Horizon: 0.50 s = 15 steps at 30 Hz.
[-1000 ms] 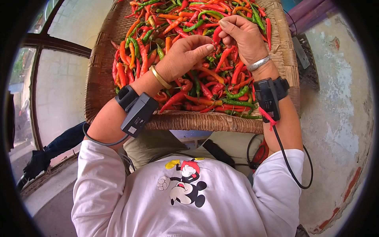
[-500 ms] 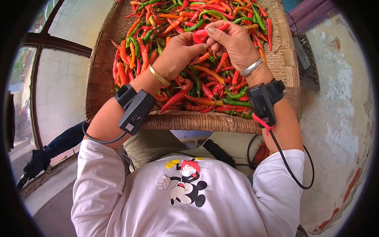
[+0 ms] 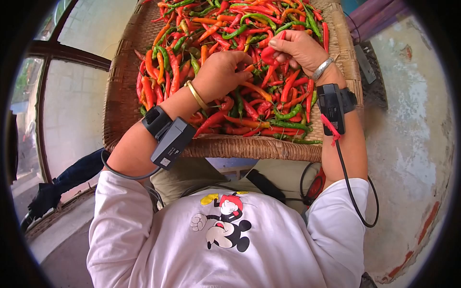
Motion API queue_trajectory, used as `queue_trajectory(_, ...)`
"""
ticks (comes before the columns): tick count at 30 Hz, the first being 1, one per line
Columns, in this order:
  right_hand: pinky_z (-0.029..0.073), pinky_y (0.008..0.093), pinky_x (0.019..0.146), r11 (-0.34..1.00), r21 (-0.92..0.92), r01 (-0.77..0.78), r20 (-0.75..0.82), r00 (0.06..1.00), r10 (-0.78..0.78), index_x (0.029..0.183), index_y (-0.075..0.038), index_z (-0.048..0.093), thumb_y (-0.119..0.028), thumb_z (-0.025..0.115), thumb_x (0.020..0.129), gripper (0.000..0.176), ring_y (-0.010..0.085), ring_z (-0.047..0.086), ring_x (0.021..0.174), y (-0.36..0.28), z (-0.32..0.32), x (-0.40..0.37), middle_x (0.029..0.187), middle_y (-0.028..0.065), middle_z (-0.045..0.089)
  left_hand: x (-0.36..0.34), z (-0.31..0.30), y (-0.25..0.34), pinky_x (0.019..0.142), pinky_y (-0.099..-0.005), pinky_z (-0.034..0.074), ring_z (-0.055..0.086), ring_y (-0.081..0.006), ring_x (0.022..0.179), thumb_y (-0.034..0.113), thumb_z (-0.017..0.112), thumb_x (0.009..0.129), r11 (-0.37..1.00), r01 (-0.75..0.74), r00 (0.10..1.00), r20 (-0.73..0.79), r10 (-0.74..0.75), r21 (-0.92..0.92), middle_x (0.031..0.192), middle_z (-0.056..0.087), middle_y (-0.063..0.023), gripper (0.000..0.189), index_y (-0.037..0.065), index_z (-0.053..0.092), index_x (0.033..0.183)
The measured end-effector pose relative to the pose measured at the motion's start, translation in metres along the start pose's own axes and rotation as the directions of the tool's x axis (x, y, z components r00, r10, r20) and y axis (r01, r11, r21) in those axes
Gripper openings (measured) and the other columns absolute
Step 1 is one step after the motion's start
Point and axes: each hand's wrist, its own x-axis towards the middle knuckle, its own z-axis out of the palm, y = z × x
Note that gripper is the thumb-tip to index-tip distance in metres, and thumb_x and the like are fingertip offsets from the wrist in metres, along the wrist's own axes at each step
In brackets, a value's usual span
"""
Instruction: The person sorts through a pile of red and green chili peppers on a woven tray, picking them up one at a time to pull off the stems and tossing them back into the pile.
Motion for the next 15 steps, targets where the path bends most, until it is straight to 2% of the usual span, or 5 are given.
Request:
queue_trajectory(2, 0.046, 0.0191, 0.053, 0.893, 0.387, 0.231, -0.021, 0.97, -0.242, 0.103, -0.002, 0.053, -0.024, 0.058, 0.081, 0.031, 0.01, 0.057, 0.076, 0.001, 0.0, 0.008, 0.088, 0.0035, 0.058, -0.002, 0.001, -0.004, 0.063, -0.0343, 0.046, 0.059, -0.0268, 0.071, 0.018, 0.065, 0.069, 0.999, -0.006, 1.0, 0.026, 0.005, 0.041, 0.075, 0.061, -0.0128, 0.024, 0.002, 0.06, 0.086)
queue_trajectory(5, 0.048, 0.0273, 0.065, 0.834, 0.387, 0.394, -0.338, 0.902, -0.27, 0.113, -0.001, 0.047, -0.023, 0.058, 0.081, 0.04, 0.0154, 0.056, 0.083, -0.003, -0.005, 0.012, 0.096, 0.0038, 0.056, -0.003, 0.002, -0.008, 0.063, -0.0359, 0.046, 0.059, -0.0286, 0.071, 0.019, 0.063, 0.07, 0.996, -0.01, 0.997, 0.078, 0.003, 0.089, 0.075, 0.061, -0.0129, 0.022, 0.003, 0.06, 0.084)
queue_trajectory(7, 0.046, 0.0302, 0.069, 0.904, 0.237, 0.357, -0.413, 0.879, -0.239, 0.11, -0.001, 0.052, -0.023, 0.058, 0.081, 0.036, 0.0163, 0.056, 0.08, 0.007, 0.002, 0.01, 0.089, 0.0014, 0.058, -0.001, 0.0, -0.006, 0.063, -0.0368, 0.046, 0.058, -0.0295, 0.071, 0.02, 0.061, 0.071, 0.995, -0.01, 0.995, 0.102, 0.0, 0.098, 0.074, 0.061, -0.0131, 0.021, 0.004, 0.06, 0.083)
queue_trajectory(9, 0.046, 0.0287, 0.069, 0.791, -0.555, 0.258, -0.082, 0.929, -0.361, 0.098, -0.003, 0.059, -0.019, 0.059, 0.078, 0.026, 0.0176, 0.057, 0.075, 0.018, 0.008, 0.01, 0.079, 0.0039, 0.06, 0.0, 0.001, -0.003, 0.063, -0.0383, 0.045, 0.058, -0.0304, 0.07, 0.019, 0.059, 0.072, 0.985, 0.062, 0.994, 0.081, -0.076, 0.159, 0.072, 0.06, -0.014, 0.018, 0.004, 0.06, 0.082)
queue_trajectory(15, 0.045, 0.0375, 0.069, 0.356, -0.903, 0.243, 0.231, 0.97, -0.074, 0.083, -0.005, 0.06, -0.017, 0.059, 0.068, 0.019, 0.0313, 0.056, 0.076, 0.016, 0.05, 0.003, 0.078, 0.0139, 0.059, -0.001, 0.003, -0.007, 0.062, -0.0396, 0.045, 0.057, -0.0315, 0.069, 0.02, 0.059, 0.072, 0.99, -0.007, 0.997, 0.072, -0.003, 0.139, 0.07, 0.06, -0.0149, 0.02, 0.004, 0.058, 0.083)
